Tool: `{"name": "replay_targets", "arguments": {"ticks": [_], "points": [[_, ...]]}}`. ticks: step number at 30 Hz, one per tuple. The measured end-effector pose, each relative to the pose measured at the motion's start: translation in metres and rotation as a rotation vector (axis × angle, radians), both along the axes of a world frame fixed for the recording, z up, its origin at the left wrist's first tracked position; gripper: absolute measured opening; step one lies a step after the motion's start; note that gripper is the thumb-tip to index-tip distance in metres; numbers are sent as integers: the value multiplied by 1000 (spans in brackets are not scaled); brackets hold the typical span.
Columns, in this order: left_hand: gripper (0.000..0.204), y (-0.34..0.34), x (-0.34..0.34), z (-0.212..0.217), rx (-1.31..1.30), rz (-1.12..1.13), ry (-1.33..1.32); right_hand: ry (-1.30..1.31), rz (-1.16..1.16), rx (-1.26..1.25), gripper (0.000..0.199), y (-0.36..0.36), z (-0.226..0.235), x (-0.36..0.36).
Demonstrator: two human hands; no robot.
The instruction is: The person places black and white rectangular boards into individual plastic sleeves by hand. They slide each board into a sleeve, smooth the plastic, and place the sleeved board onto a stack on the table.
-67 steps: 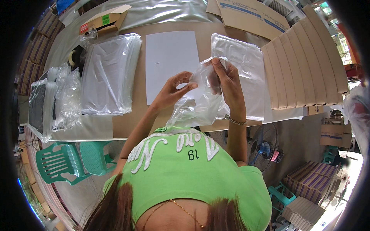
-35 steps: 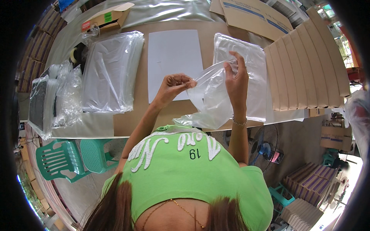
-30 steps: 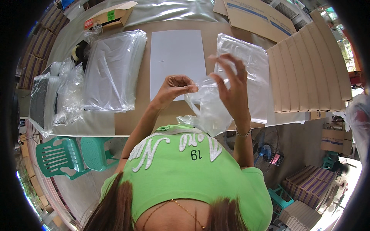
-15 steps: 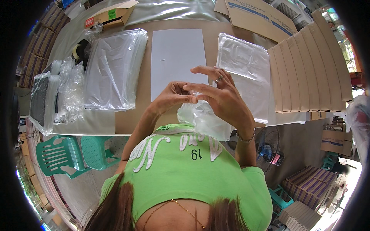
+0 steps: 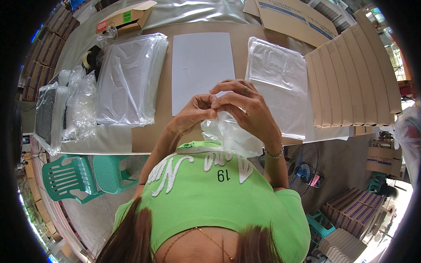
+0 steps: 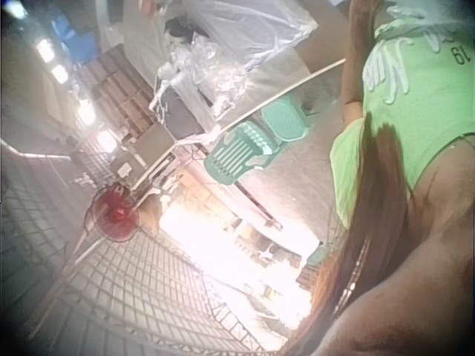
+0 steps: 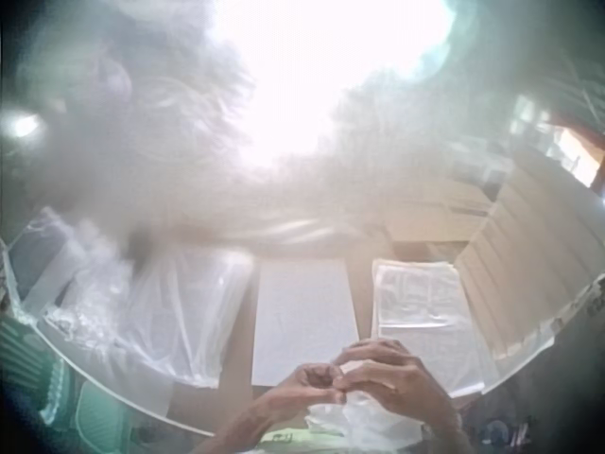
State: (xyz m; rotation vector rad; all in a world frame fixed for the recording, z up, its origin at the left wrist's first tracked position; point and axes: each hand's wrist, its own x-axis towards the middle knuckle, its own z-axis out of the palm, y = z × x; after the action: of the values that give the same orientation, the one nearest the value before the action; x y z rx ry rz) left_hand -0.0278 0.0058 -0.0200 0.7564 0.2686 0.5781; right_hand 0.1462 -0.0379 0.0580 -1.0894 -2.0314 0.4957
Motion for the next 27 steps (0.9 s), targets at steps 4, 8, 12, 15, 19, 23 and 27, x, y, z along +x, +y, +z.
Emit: {"name": "replay_targets", "arguments": {"ticks": [4, 8, 12, 15, 19, 23, 27], "points": [[13, 1, -4, -3, -100, 193, 12, 329, 4, -106, 6, -5, -9, 12], [15, 27, -44, -43, 144, 416, 252, 605, -346, -110, 11, -16, 1, 43], [24, 39, -70, -53, 482, 810, 816, 577, -360, -150, 10, -9, -5, 49], [34, 30, -41, 8, 817, 949, 647, 507, -335, -297, 10, -2, -13, 25], [31, 10, -1, 24, 1279, 508, 643, 557, -230, -290, 9, 12, -21, -10], [25, 10, -10, 0, 529, 132, 267, 704, -239, -724, 18, 17, -14, 16], [26, 15, -31, 21, -205, 139, -246, 742, 617, -885, 27, -9, -48, 52]]}}
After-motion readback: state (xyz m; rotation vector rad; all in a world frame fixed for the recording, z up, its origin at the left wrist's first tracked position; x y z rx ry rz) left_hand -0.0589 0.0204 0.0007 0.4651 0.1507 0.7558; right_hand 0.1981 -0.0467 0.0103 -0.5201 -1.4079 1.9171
